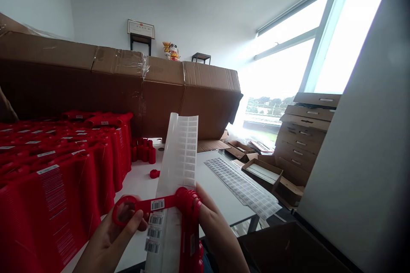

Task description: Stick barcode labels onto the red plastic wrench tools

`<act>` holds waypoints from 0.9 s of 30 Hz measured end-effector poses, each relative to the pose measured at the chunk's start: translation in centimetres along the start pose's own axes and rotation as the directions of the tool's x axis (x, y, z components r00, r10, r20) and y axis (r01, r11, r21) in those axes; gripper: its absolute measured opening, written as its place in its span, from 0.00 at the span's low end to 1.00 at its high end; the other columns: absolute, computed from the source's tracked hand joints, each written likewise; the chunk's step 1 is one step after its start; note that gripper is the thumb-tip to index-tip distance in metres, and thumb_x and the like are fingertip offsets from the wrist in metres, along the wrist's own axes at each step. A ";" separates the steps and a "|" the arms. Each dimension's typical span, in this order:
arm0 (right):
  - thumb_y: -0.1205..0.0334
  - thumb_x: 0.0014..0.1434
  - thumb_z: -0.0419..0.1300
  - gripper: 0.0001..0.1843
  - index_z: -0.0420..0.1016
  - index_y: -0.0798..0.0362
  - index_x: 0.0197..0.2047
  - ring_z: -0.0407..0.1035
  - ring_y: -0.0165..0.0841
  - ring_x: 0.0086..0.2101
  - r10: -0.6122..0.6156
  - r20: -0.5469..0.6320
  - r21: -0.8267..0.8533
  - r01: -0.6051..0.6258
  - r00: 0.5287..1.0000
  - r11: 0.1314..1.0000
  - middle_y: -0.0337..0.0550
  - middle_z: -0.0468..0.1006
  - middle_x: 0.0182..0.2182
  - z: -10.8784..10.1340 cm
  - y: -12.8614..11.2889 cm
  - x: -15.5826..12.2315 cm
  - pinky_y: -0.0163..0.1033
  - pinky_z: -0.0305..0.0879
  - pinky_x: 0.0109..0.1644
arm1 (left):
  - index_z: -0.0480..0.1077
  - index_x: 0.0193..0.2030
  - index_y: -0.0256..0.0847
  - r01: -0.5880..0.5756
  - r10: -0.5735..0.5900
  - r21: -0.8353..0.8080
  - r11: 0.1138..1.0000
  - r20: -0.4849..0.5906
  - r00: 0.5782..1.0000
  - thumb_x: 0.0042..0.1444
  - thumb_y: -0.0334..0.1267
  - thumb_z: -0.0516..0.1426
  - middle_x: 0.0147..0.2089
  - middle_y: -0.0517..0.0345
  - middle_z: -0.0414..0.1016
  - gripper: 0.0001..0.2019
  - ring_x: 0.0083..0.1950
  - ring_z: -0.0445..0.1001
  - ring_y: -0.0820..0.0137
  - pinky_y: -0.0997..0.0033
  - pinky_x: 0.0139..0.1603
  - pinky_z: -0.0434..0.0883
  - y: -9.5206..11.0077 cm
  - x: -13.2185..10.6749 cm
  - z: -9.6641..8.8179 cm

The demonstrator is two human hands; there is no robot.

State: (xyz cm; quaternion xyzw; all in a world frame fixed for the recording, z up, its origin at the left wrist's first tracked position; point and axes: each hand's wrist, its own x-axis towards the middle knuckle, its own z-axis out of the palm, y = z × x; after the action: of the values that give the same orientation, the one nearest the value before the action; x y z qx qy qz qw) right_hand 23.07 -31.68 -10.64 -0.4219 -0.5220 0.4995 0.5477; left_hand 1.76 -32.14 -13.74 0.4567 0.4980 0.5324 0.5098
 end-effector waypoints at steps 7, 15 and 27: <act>0.49 0.61 0.63 0.24 0.78 0.46 0.59 0.69 0.48 0.59 -0.058 -0.111 0.034 0.062 0.992 0.997 0.44 0.80 0.57 -0.2 0.9 0.7 0.51 0.65 0.62 | 0.65 0.60 0.45 -0.158 0.136 0.177 0.971 0.132 0.982 0.54 0.58 0.64 0.46 0.52 0.80 0.32 0.50 0.81 0.57 0.66 0.48 0.79 -1.0 0.3 0.7; 0.57 0.54 0.65 0.18 0.81 0.52 0.48 0.79 0.46 0.42 -0.084 -0.182 0.040 0.092 0.980 0.995 0.48 0.85 0.42 -3.7 1.6 2.7 0.51 0.77 0.44 | 0.66 0.57 0.47 -0.264 0.185 0.346 0.900 0.244 0.952 0.58 0.55 0.57 0.40 0.56 0.81 0.23 0.39 0.79 0.61 0.68 0.41 0.77 -1.2 0.0 1.9; 0.60 0.51 0.72 0.15 0.83 0.49 0.44 0.78 0.45 0.49 -0.158 -0.432 0.210 0.269 0.888 0.940 0.46 0.84 0.48 -9.3 2.7 2.4 0.47 0.77 0.51 | 0.58 0.68 0.47 -0.061 0.202 0.820 0.569 -0.068 0.977 0.68 0.54 0.42 0.62 0.42 0.76 0.27 0.55 0.79 0.44 0.48 0.51 0.75 -3.7 6.9 -7.1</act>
State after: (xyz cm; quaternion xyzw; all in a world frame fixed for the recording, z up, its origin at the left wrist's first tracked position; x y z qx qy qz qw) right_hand 31.96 -28.34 -13.82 -0.3796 -0.3685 0.4013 0.7477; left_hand -5.38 -25.76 -18.21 0.6326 0.6886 0.3149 0.1625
